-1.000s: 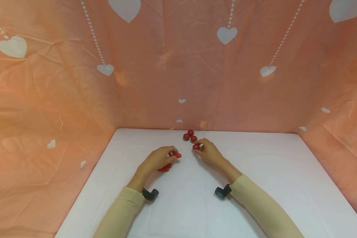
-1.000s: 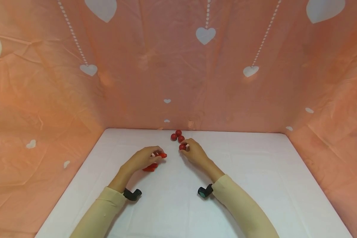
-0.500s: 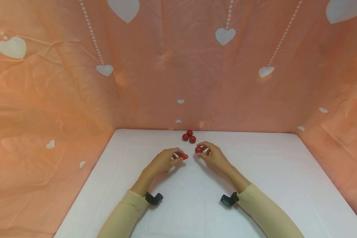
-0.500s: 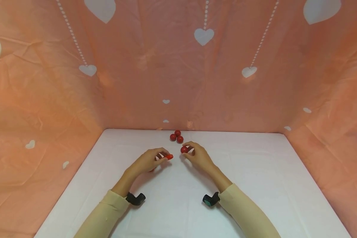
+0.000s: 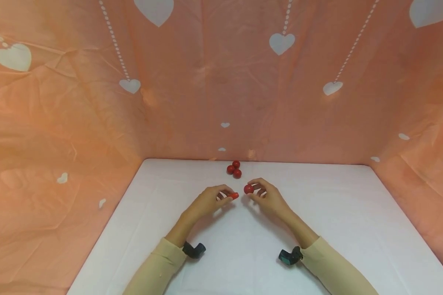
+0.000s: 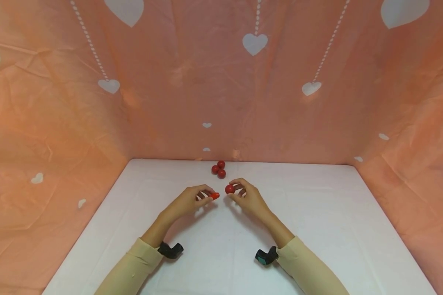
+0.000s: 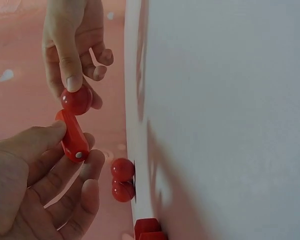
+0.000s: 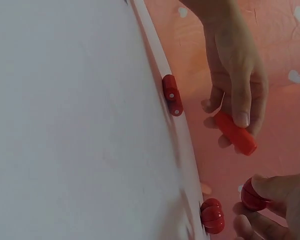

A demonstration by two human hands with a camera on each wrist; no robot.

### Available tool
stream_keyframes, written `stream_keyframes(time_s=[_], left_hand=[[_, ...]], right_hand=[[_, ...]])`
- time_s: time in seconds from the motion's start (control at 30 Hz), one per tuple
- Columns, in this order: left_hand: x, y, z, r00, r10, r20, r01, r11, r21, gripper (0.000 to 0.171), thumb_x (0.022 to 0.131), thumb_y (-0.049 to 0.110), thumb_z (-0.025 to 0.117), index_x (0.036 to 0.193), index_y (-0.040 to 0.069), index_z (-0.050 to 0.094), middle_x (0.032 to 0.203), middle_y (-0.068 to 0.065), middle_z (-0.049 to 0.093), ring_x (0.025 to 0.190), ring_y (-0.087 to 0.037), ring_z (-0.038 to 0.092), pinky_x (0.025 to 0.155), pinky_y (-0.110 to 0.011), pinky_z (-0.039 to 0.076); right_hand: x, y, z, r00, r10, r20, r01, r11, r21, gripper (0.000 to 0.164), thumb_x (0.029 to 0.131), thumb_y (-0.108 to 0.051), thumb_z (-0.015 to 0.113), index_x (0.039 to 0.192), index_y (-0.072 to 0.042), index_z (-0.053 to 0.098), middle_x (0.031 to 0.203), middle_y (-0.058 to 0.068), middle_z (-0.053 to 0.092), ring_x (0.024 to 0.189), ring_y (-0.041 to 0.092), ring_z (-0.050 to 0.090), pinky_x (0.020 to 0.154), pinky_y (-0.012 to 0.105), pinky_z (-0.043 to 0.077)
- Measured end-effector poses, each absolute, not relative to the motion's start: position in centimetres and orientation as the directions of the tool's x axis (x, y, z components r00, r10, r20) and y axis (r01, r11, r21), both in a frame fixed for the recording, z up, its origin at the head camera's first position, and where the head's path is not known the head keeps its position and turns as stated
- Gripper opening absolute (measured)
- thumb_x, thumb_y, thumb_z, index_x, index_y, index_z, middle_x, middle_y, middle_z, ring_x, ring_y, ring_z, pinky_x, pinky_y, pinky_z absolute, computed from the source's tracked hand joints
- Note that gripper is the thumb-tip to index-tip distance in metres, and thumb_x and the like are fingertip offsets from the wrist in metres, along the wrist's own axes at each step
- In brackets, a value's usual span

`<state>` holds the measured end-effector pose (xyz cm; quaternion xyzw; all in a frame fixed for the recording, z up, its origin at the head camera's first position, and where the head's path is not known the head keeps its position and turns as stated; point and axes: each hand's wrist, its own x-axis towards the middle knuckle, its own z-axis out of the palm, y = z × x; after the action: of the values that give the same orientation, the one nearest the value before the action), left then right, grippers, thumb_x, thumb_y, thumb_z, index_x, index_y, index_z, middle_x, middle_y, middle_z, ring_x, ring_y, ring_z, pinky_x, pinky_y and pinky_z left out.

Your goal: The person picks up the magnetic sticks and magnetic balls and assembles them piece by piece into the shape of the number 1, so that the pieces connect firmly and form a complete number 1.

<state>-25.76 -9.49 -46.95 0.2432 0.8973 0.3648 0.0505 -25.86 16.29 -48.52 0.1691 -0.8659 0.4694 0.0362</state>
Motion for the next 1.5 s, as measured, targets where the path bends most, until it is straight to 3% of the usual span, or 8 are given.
stream_keyframes(time_s=[0.43,0.77,1.13,1.37,1.5], left_hand=[[-25.7,-9.1,-47.0,-0.877,0.475,0.076,0.391,0.611,0.688,0.023,0.102,0.019,0.075,0.125,0.016,0.075,0.115,-0.002,0.077,0.098,-0.020,0.071,0.078,-0.032,0.059],[-25.5,-8.8,-47.1,-0.881,0.469,0.058,0.374,0.617,0.693,0.022,0.102,0.018,0.076,0.124,0.016,0.075,0.116,-0.003,0.077,0.099,-0.020,0.070,0.084,-0.034,0.059],[-25.6,-8.6,-47.3,-0.868,0.490,0.077,0.405,0.609,0.682,0.022,0.103,0.020,0.075,0.124,0.013,0.075,0.112,-0.004,0.078,0.100,-0.019,0.072,0.091,-0.036,0.059],[-25.5,-8.3,-47.4,-0.878,0.477,0.050,0.364,0.597,0.715,0.023,0.103,0.020,0.075,0.125,0.014,0.074,0.114,-0.004,0.077,0.100,-0.020,0.071,0.090,-0.038,0.060],[-25.4,-8.2,-47.5,-0.888,0.457,0.040,0.338,0.594,0.730,0.022,0.102,0.020,0.076,0.123,0.016,0.074,0.112,-0.001,0.077,0.098,-0.019,0.070,0.087,-0.038,0.060]], right_hand=[[-25.2,16.0,-48.2,-0.936,-0.280,0.212,-0.323,0.451,-0.832,0.039,0.095,-0.009,0.082,0.132,-0.008,0.067,0.114,0.013,0.076,0.080,0.017,0.067,0.068,0.027,0.055],[-24.9,15.9,-48.6,-0.931,-0.305,0.198,-0.316,0.408,-0.857,0.038,0.096,-0.007,0.081,0.131,-0.008,0.067,0.116,0.015,0.076,0.078,0.019,0.068,0.059,0.028,0.055],[-25.0,15.7,-48.6,-0.918,-0.336,0.210,-0.341,0.399,-0.851,0.039,0.096,-0.004,0.080,0.133,-0.006,0.066,0.118,0.016,0.075,0.079,0.022,0.071,0.059,0.029,0.056],[-25.2,15.9,-49.0,-0.926,-0.344,0.155,-0.279,0.347,-0.896,0.039,0.098,-0.007,0.078,0.135,-0.006,0.065,0.115,0.016,0.076,0.082,0.031,0.073,0.059,0.031,0.058],[-25.4,16.2,-49.1,-0.927,-0.352,0.128,-0.257,0.349,-0.901,0.039,0.100,-0.009,0.077,0.137,-0.007,0.065,0.118,0.015,0.075,0.085,0.028,0.072,0.061,0.032,0.058]])
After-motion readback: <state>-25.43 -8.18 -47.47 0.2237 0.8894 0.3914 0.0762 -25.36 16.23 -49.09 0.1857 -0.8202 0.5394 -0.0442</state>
